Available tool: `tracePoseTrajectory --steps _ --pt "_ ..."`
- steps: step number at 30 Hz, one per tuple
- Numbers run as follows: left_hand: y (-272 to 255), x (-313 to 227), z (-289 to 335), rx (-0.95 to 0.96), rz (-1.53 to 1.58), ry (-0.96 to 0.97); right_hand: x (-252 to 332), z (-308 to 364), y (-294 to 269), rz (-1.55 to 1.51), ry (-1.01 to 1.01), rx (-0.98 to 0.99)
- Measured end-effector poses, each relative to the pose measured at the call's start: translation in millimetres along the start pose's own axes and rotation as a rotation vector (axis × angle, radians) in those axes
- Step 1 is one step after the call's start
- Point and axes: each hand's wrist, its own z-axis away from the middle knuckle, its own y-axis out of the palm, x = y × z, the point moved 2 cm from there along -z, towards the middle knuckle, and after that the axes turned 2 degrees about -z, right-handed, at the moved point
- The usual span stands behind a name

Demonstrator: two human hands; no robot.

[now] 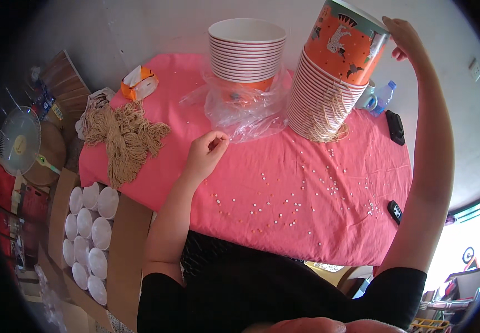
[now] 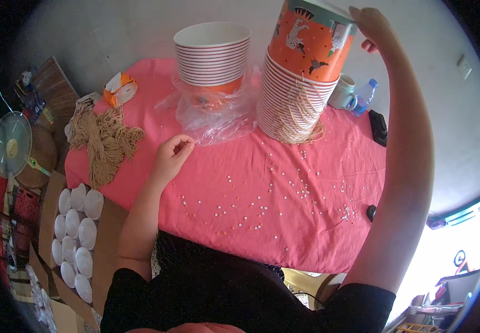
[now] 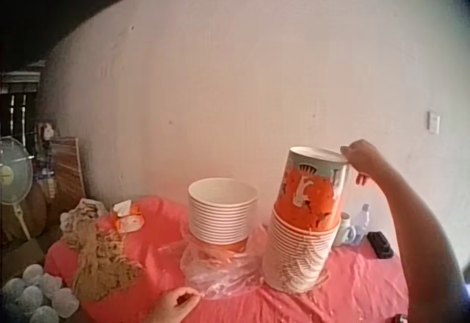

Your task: The person is attaching thin gold strings to the handles of paper party buckets by threading them through pre-punched holes.

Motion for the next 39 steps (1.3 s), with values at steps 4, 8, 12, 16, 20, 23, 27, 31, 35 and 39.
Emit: tracePoseTrajectory --steps 4,8,12,16,20,23,27,31,35,39 --pt "4 -2 0 0.017 -0.031 -0.036 22 19 -7 0.29 -0.819 -0.691" --pt "-1 -4 6 0.022 -0.045 -0.017 115 99 43 -0.089 -0.91 -0.355" --pt "-1 -3 7 0.006 -0.079 0.023 145 115 121 0.201 -1.067 0.012" --pt "1 -8 3 0.057 -0.155 0.047 149 99 162 0.219 -1.038 0.088" --pt "0 -9 4 0.06 -0.178 0.084 160 91 166 0.24 -0.98 0.227" --pt "-1 -8 4 0.068 -0.206 0.088 160 91 167 0.194 -0.984 0.182" --pt "1 -6 4 0.063 -0.217 0.087 155 79 168 0.198 -0.945 0.148" --pt "3 -6 1 0.07 -0.22 0.097 148 60 175 0.078 -1.007 0.065" --pt "3 -1 1 0.043 -0.226 0.126 152 61 166 -0.136 -1.005 -0.111" --pt "3 -6 0 -0.01 -0.217 0.058 151 57 125 -0.233 -0.984 -0.195"
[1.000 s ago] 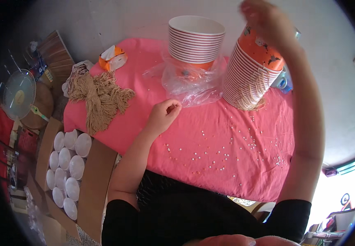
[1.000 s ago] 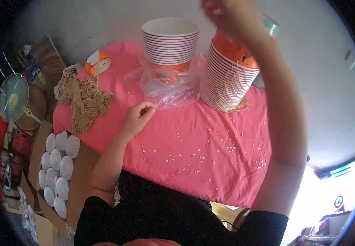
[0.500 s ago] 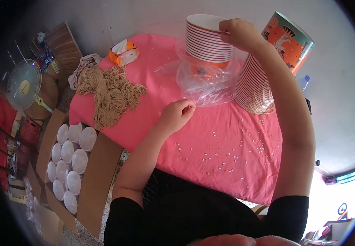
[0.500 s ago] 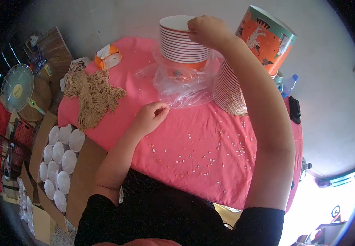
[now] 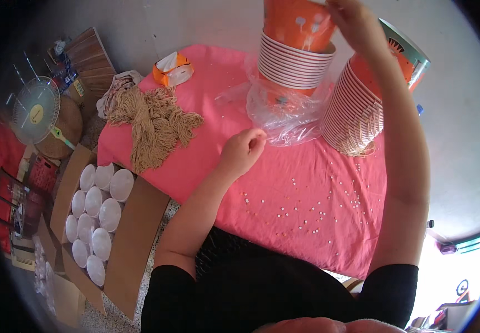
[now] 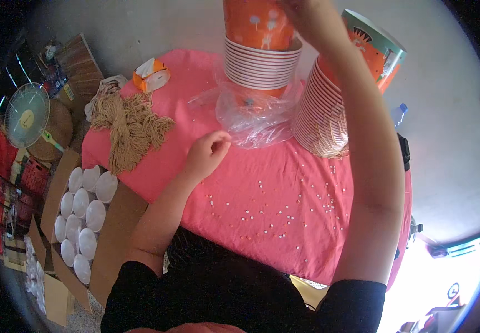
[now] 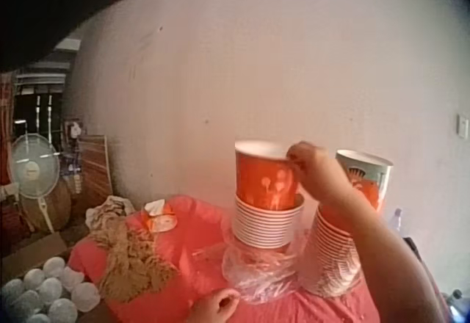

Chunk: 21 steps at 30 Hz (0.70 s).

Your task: The person is attaching thin gold strings to the handles of paper party buckets by threading them through pre-punched holes.

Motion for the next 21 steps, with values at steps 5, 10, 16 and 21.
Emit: tracePoseTrajectory --steps 5,10,16,21 --pt "-21 27 -5 -0.361 0.29 -0.029 71 7 -75 -0.223 0.093 -0.143" --pt "-46 8 -7 -0.553 0.856 -0.081 94 67 -87 -0.677 0.061 0.176" --pt "-35 34 7 0.238 1.707 -0.175 105 115 -30 -0.669 0.282 0.366" --pt "-29 46 7 0.28 1.536 -0.245 106 127 -18 -0.799 0.363 0.402"
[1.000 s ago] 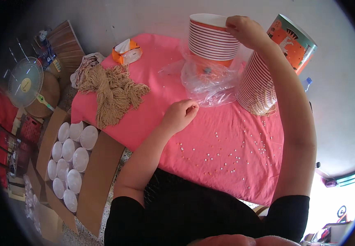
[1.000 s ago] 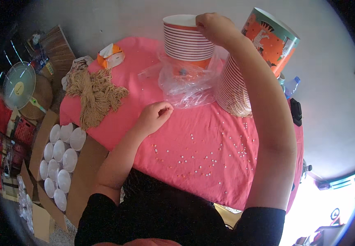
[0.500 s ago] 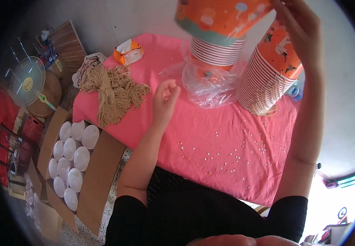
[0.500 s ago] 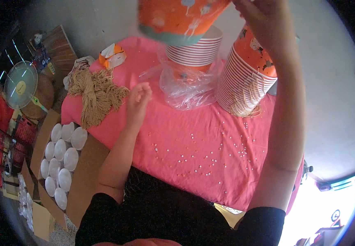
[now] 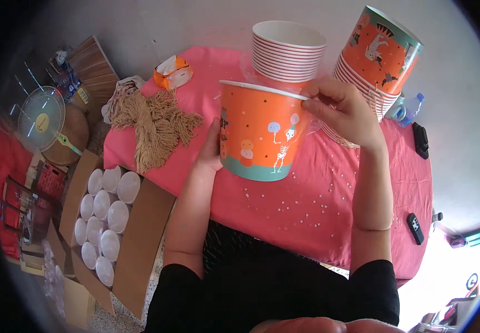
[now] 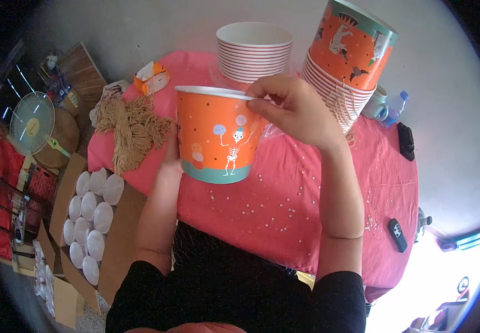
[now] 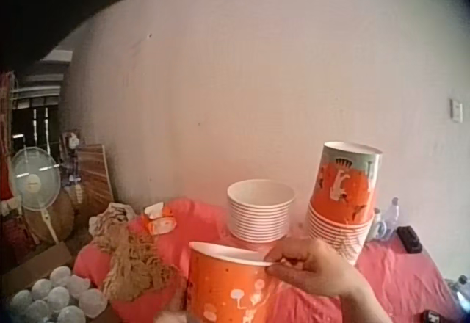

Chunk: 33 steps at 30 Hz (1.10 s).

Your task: The person is attaching thin gold strings to the handles of paper party buckets by threading them through pre-punched holes.

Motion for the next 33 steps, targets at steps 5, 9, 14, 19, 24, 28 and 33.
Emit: tracePoseTrajectory --steps 5,9,14,19,24,28,33 --pt "0 2 0 -0.01 -0.106 0.009 -12 5 6 -0.12 -0.118 0.003" --pt "24 -1 0 -0.111 -0.404 0.165 -13 8 4 -0.333 0.081 0.112" --pt "59 1 -2 -0.215 -0.848 0.307 -1 8 24 -0.115 0.047 0.291" --pt "62 5 -5 -0.184 -1.081 0.548 -7 2 47 0.015 0.023 0.275" --pt "53 -1 1 -0.196 -1.277 0.66 -18 3 36 -0.225 0.044 0.304" --pt "51 -12 5 -0.313 -1.016 0.581 -30 7 7 -0.328 0.062 0.393" --pt "31 -4 11 -0.219 -0.379 0.02 -48 11 -9 -0.555 0.031 0.447"
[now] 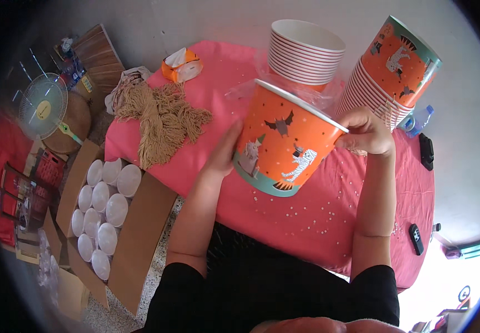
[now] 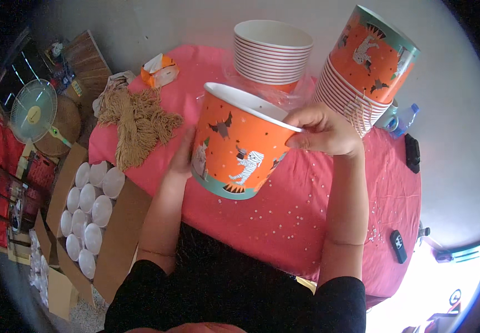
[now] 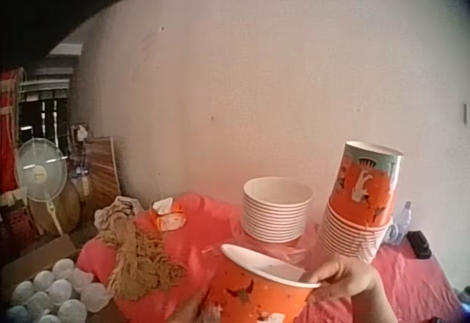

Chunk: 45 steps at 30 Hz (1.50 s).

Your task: The person is attaching thin gold strings to the handles of paper party buckets by threading them through pre-punched holes.

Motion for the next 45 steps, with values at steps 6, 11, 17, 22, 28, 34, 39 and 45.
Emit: tracePoseTrajectory --steps 6,11,17,22,28,34,39,45 --pt "6 -1 1 0.205 -0.047 0.082 0 1 -2 -0.042 0.051 0.025" --pt "8 -3 4 0.106 0.018 -0.008 8 -2 7 0.137 0.033 0.014" --pt "15 -3 -1 0.151 -0.09 0.063 22 -6 29 0.158 0.065 0.002" --pt "15 -2 -1 0.12 -0.089 0.042 22 -10 38 0.034 0.033 -0.099" --pt "18 -5 -1 0.163 -0.106 0.092 21 -12 42 -0.07 0.014 -0.09" --pt "19 -4 -3 0.129 -0.113 0.061 19 -11 40 -0.088 0.005 -0.112" --pt "12 0 -4 0.056 -0.185 0.181 24 -7 41 -0.003 0.052 -0.084" --pt "19 -4 -4 0.05 -0.194 0.212 22 -13 47 0.14 -0.051 -0.1"
